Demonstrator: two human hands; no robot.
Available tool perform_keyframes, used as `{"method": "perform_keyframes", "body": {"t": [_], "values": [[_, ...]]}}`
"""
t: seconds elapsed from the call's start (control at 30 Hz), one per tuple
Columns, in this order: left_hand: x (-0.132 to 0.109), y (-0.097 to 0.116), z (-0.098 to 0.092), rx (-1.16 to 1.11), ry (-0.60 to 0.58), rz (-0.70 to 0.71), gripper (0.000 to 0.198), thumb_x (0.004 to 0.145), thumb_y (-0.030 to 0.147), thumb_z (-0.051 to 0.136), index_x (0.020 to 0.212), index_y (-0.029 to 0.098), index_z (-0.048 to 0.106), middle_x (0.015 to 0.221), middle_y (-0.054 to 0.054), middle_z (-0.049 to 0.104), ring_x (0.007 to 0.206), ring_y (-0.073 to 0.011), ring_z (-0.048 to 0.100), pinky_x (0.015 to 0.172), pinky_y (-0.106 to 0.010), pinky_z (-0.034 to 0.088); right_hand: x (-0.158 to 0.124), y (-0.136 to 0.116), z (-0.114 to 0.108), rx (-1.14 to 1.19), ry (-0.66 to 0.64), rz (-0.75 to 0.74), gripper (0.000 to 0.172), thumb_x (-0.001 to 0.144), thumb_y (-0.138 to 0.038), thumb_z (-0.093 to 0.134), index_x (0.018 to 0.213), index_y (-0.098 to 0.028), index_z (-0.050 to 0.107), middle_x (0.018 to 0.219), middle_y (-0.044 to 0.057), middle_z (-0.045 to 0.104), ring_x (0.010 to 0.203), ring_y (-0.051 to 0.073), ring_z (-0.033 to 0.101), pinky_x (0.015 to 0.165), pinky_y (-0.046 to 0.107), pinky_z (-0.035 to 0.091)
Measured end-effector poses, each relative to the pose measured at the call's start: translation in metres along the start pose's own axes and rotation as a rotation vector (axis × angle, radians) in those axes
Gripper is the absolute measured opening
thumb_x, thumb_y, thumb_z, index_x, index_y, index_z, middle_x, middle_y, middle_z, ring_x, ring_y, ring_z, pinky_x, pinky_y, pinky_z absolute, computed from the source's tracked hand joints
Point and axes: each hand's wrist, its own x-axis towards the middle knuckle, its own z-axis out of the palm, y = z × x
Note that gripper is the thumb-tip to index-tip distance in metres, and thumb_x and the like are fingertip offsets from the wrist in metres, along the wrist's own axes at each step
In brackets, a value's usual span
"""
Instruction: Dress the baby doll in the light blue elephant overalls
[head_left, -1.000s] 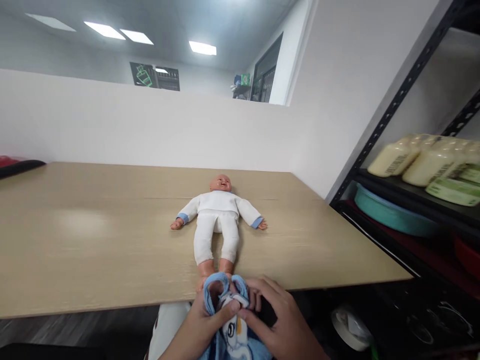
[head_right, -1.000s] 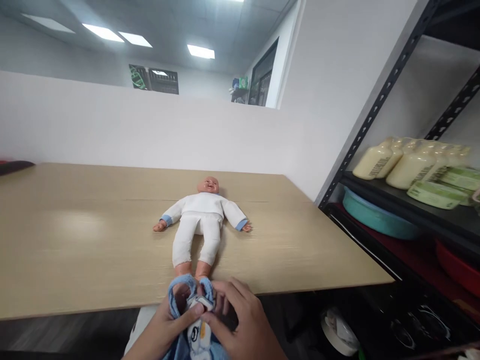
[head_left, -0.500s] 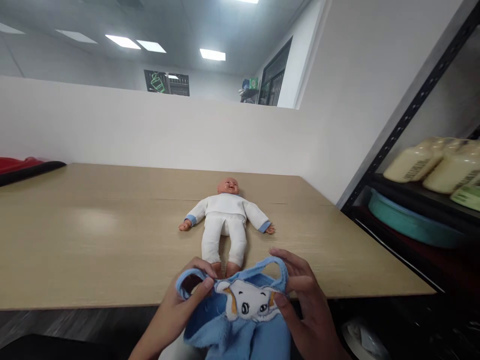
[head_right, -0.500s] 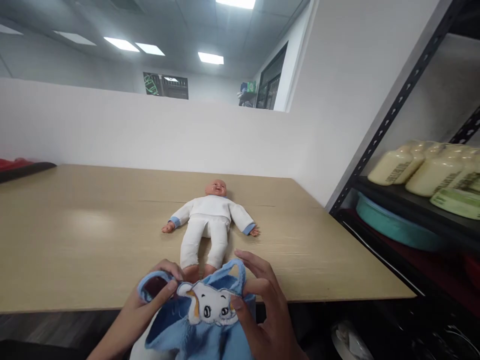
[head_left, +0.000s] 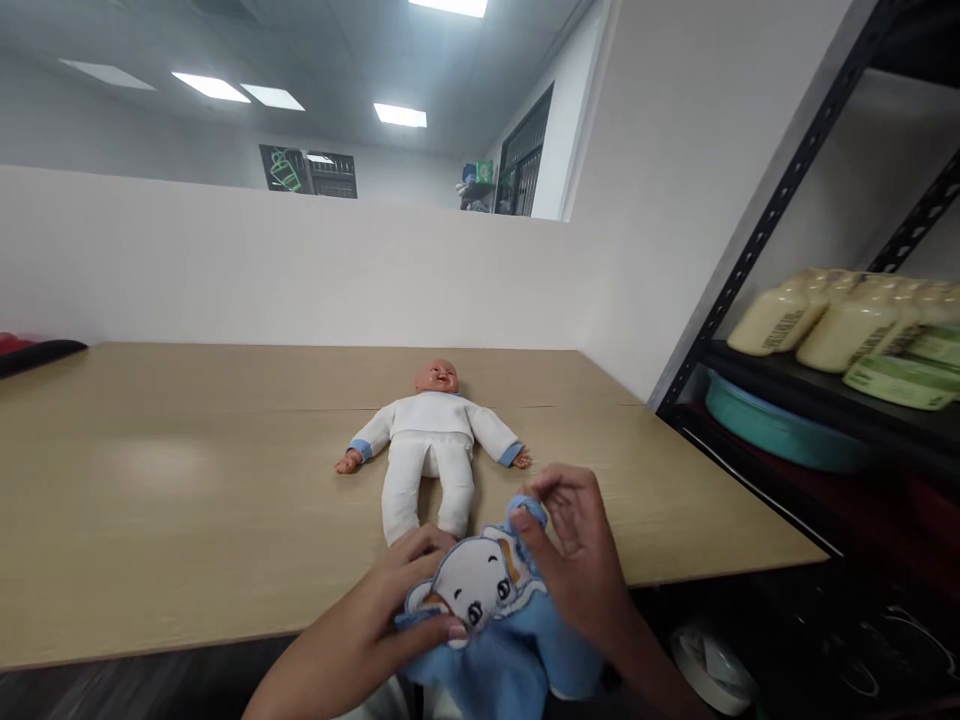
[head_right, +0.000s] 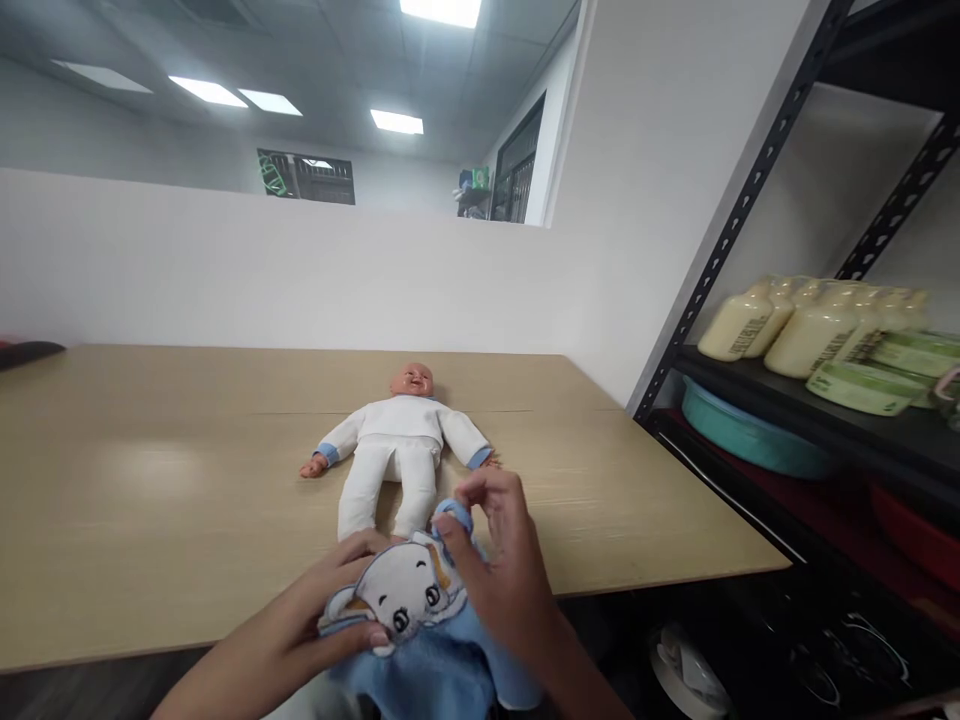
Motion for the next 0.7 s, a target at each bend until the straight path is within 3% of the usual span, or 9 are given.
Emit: {"method": "perform_keyframes", "body": {"t": [0.1,0.2,0.3,0.4,0.5,0.53,0.6,0.7], "values": [[-0.010,-0.009,-0.005,0.029,0.081,-0.047,0.049,0.098,0.048,0.067,0.146,0.046,0.060,0.155,-0.001,0.061,0.143,-0.0341,0.053,0.123,-0.044,0.040,0.011,-0.004,-0.029,-0.067,-0.100,0.045,0.020,0.103,-0.034,0.061,0.122,-0.029,0.056,0.103,0.003,0.060,0.099,0.018,0.063,0.092,0.030,0.055],[-0.015,-0.007,-0.010,0.102,-0.003,-0.012,0.042,0.102,0.040,0.060,0.143,0.045,0.063,0.146,0.000,0.068,0.133,-0.0323,0.062,0.114,-0.040,0.049,0.016,-0.022,-0.047,-0.210,-0.298,-0.047,0.020,0.102,-0.036,0.060,0.121,-0.029,0.062,0.121,0.007,0.063,0.121,0.024,0.061,0.111,0.039,0.048],[-0.013,0.002,-0.014,0.167,-0.030,0.054,0.047,0.097,0.026,0.061,0.141,0.043,0.066,0.146,0.000,0.068,0.132,-0.0314,0.062,0.111,-0.036,0.050,0.010,-0.043,-0.042,-0.292,-0.572,-0.037,0.047,0.093,-0.039,0.074,0.137,-0.033,0.058,0.142,0.007,0.062,0.136,0.029,0.058,0.119,0.043,0.045],[-0.014,0.008,-0.016,0.194,0.007,0.054,0.051,0.089,0.017,0.063,0.134,0.040,0.071,0.142,-0.001,0.070,0.127,-0.0316,0.064,0.109,-0.036,0.051,-0.001,-0.047,-0.023,-0.353,-0.839,0.133,0.073,0.080,-0.042,0.087,0.145,-0.033,0.055,0.136,0.006,0.071,0.121,0.031,0.070,0.103,0.041,0.057],[-0.020,0.008,-0.018,0.188,-0.002,-0.028,0.048,0.088,0.016,0.059,0.131,0.036,0.071,0.134,-0.002,0.074,0.117,-0.0284,0.067,0.107,-0.035,0.052,-0.008,-0.039,-0.005,-0.311,-1.053,0.248,0.052,0.080,-0.047,0.085,0.124,-0.024,0.073,0.108,0.006,0.080,0.096,0.030,0.076,0.088,0.038,0.061],[-0.022,0.006,-0.019,0.179,-0.005,-0.074,0.047,0.090,0.019,0.059,0.134,0.035,0.069,0.133,-0.002,0.074,0.117,-0.0280,0.067,0.107,-0.036,0.053,-0.008,-0.036,-0.001,-0.263,-1.075,0.257,0.044,0.082,-0.047,0.082,0.118,-0.022,0.075,0.107,0.007,0.080,0.096,0.029,0.076,0.090,0.037,0.061],[-0.028,-0.001,-0.020,0.152,-0.025,-0.179,0.047,0.093,0.034,0.063,0.140,0.032,0.065,0.132,-0.004,0.075,0.117,-0.0294,0.067,0.106,-0.037,0.053,-0.008,-0.034,0.003,-0.143,-1.009,0.246,0.038,0.088,-0.039,0.076,0.122,-0.022,0.074,0.122,0.008,0.076,0.113,0.027,0.072,0.105,0.036,0.055],[-0.035,-0.013,-0.021,0.096,-0.085,-0.299,0.064,0.075,0.055,0.083,0.132,0.027,0.072,0.121,-0.006,0.078,0.108,-0.0341,0.070,0.099,-0.039,0.058,-0.011,-0.033,0.004,-0.021,-0.821,0.234,0.046,0.094,-0.028,0.066,0.140,-0.026,0.064,0.148,0.008,0.063,0.139,0.027,0.057,0.121,0.038,0.042]]}}
